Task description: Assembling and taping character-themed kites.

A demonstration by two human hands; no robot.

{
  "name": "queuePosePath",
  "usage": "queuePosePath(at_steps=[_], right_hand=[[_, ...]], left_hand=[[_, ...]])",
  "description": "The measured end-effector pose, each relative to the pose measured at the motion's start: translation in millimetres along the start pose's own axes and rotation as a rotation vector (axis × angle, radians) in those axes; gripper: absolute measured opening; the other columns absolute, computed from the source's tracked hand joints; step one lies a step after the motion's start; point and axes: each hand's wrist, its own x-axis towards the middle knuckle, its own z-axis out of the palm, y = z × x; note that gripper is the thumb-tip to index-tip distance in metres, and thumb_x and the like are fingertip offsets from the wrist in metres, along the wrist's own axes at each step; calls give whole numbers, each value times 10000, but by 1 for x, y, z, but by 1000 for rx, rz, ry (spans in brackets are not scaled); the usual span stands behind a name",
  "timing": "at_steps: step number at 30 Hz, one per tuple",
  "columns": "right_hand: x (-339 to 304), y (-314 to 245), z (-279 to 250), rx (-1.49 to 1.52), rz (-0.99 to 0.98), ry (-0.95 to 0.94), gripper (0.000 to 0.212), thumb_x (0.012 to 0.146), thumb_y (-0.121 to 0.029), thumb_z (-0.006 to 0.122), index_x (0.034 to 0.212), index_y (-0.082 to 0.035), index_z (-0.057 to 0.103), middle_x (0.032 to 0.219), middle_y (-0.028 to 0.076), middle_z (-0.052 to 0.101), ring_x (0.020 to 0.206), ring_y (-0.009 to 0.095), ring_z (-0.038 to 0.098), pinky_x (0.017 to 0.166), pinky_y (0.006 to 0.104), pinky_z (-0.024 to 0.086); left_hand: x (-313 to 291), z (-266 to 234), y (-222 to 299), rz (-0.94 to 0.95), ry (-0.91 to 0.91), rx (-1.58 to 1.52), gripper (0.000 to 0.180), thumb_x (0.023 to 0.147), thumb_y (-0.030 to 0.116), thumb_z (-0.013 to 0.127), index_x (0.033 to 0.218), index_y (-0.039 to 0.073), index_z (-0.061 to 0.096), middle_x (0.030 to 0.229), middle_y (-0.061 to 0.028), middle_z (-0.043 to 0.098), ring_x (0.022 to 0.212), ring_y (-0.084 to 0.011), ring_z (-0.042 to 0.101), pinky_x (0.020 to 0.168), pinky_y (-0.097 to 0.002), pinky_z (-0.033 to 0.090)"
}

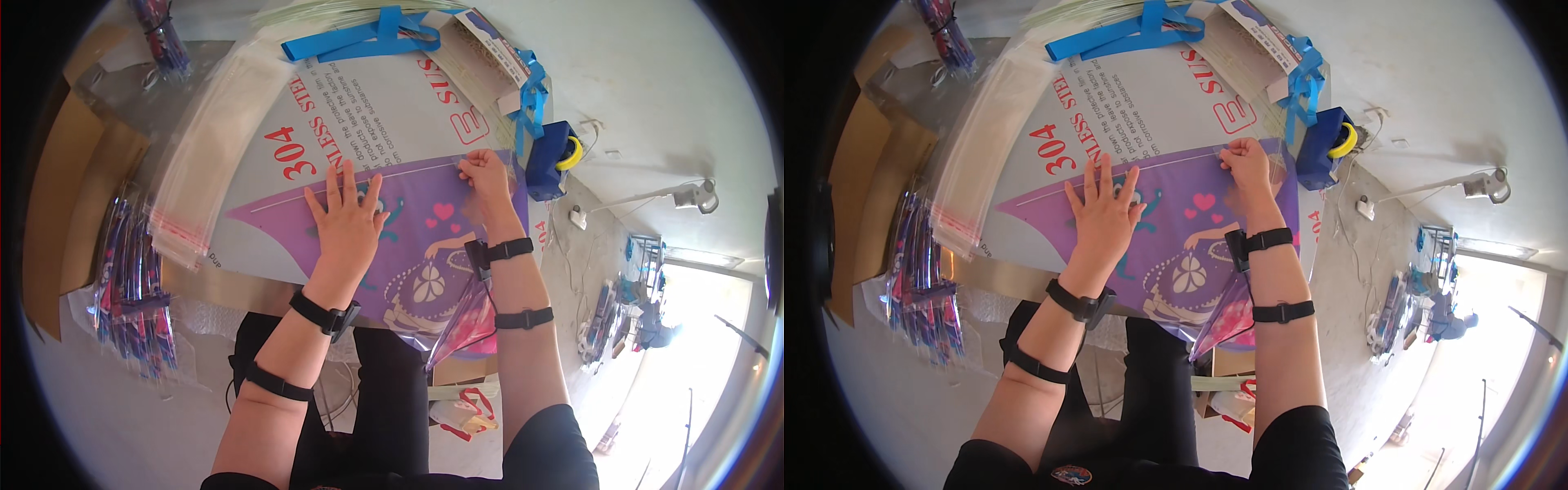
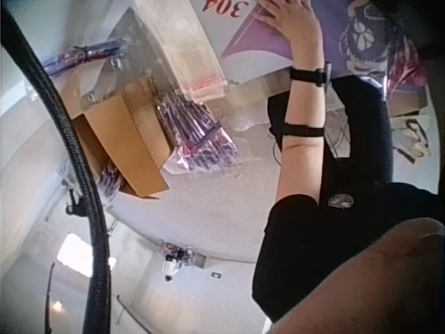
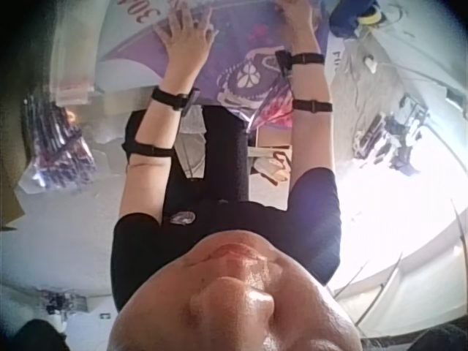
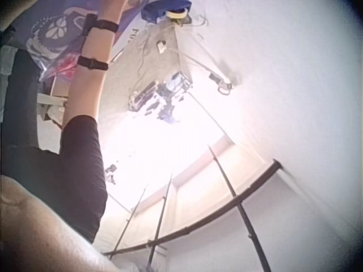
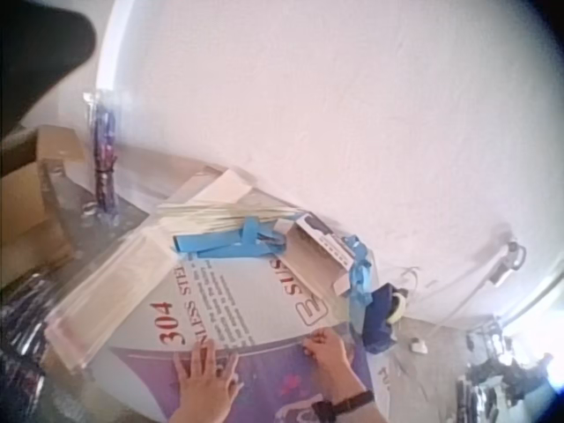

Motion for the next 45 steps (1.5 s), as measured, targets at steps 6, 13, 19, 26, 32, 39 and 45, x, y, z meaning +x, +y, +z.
queuePosePath(at_steps=[6,13,19,26,32,39,45], right_hand=[[-7,-8,9,-19,50,45,252,746,22,670,960,27,537,772,72,615,609,122,589,557,231,470],[-11,-20,4,-32,64,53,233,755,20,664,949,19,533,776,70,608,619,124,592,571,230,477],[-4,2,3,65,51,-32,209,796,16,637,969,10,519,799,70,608,634,125,597,577,228,478],[14,-4,-20,26,-52,-220,156,821,33,602,944,-10,516,778,46,584,705,126,597,616,224,476],[31,-22,-30,-305,-246,-534,155,777,65,576,886,-29,522,747,37,565,679,121,575,624,246,458],[33,-49,-11,-697,-392,-666,162,762,57,557,873,-46,501,737,57,562,723,165,572,650,305,442],[31,-64,0,-927,-469,-736,152,784,55,545,863,-53,474,765,75,541,744,215,552,668,326,436]], left_hand=[[-1,1,-1,4,13,4,587,832,349,623,1373,243,421,1482,-177,237,1365,-400,201,995,-694,194],[-1,1,-2,4,14,-4,591,830,351,624,1374,241,419,1485,-179,229,1363,-404,203,993,-699,191],[0,2,0,6,18,4,591,828,354,627,1371,239,422,1482,-180,239,1362,-401,207,994,-695,196],[0,2,-2,0,10,11,594,826,366,630,1370,245,424,1481,-178,239,1364,-394,208,997,-689,200],[-1,1,-1,0,2,12,588,829,366,630,1367,240,429,1477,-179,244,1360,-395,213,995,-685,212],[-1,1,-2,2,21,19,578,828,360,632,1359,232,442,1464,-187,264,1351,-398,229,988,-687,226],[0,0,-1,4,14,22,577,831,361,629,1362,237,439,1460,-189,277,1350,-402,233,986,-689,227]])
